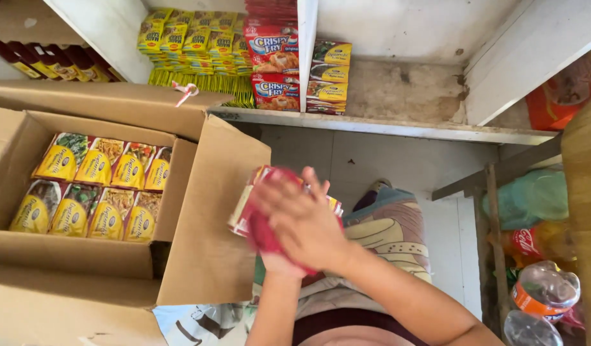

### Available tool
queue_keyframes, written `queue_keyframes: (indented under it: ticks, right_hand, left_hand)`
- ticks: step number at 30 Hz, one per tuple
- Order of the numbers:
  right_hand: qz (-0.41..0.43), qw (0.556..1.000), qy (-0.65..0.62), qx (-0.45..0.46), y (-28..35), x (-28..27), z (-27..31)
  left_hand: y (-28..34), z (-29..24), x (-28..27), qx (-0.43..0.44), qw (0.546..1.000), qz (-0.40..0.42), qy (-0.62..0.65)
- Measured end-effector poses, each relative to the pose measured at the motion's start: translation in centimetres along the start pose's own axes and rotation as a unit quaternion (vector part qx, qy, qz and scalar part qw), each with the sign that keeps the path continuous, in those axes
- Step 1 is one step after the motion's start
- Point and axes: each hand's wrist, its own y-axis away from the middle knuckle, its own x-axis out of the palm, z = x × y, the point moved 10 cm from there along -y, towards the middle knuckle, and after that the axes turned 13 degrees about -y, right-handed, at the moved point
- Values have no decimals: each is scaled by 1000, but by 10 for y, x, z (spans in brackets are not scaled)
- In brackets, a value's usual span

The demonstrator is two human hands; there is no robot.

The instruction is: Wiping down seasoning packets and stocking them onto shelves from a cardboard box.

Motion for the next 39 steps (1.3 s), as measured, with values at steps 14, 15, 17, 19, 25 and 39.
queue_keyframes:
  ticks: [14,15,17,19,25,39]
  right_hand:
    - [-42,988,-136,52,16,-4,-33]
    - [-63,981,-163,84,14,-7,-50]
    - [-83,994,-70,18,30,0,-19]
    - [-98,994,19,-40,40,-1,8]
    - [-59,997,-53,-15,14,-18,-8]
    - [-142,967,-169,124,23,-17,-48]
  left_hand:
    - [28,-2,-51,-82,947,-149,-274]
    - [41,-2,-76,-142,911,-236,-307]
    - [26,5,-86,-147,916,-247,-280]
    - [20,13,-95,-157,917,-266,-253]
    - [48,5,-36,-39,968,-34,-245]
    - [60,-5,-89,-117,979,-102,-135]
